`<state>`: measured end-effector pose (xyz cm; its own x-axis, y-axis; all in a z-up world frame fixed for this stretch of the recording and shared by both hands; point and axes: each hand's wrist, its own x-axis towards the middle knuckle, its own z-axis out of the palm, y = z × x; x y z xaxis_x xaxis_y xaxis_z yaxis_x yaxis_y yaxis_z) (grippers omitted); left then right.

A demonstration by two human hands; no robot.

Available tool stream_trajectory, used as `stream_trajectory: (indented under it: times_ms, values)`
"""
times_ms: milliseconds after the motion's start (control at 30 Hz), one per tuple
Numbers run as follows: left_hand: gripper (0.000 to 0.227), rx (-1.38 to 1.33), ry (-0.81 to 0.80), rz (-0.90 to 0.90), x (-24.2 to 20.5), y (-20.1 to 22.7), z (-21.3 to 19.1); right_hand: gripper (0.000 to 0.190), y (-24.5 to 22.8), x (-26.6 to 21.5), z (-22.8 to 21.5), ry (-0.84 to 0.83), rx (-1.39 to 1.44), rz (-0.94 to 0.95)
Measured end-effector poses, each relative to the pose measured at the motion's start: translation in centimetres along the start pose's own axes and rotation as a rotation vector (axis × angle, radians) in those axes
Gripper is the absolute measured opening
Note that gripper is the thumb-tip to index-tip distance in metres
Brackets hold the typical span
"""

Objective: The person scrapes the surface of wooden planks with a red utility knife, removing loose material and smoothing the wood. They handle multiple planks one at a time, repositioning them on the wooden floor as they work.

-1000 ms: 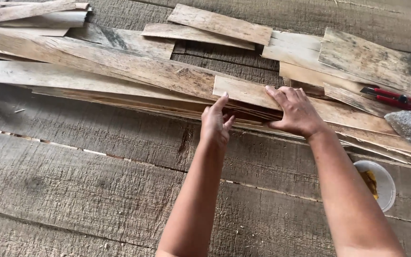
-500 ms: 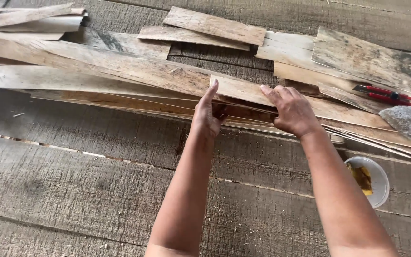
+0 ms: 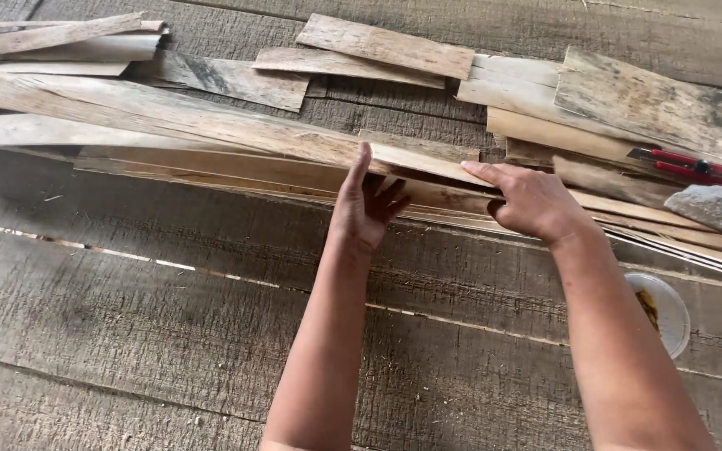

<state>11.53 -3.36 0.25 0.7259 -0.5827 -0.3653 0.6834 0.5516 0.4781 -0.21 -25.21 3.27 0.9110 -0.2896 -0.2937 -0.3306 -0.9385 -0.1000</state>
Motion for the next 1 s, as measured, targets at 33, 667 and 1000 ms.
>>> stream_trajectory:
  times_ms: [33, 667, 1000]
  values:
    - [0.13, 0.0, -0.002, 0.0, -0.7, 0.3, 0.9, 0.077, -0.7, -0.7, -0.9, 0.001, -0.001, 0.001]
    - [0.052, -0.247, 0.362, 0.058, -8.3, -5.0, -2.5, 0.083, -4.3, -11.1, 1.5, 0.566, -0.411, -0.228]
    - [0.028, -0.057, 0.239, 0.003, -19.9, -8.8, -3.0, 0.099, -6.0, -22.3, 7.1, 0.652, -0.396, -0.107]
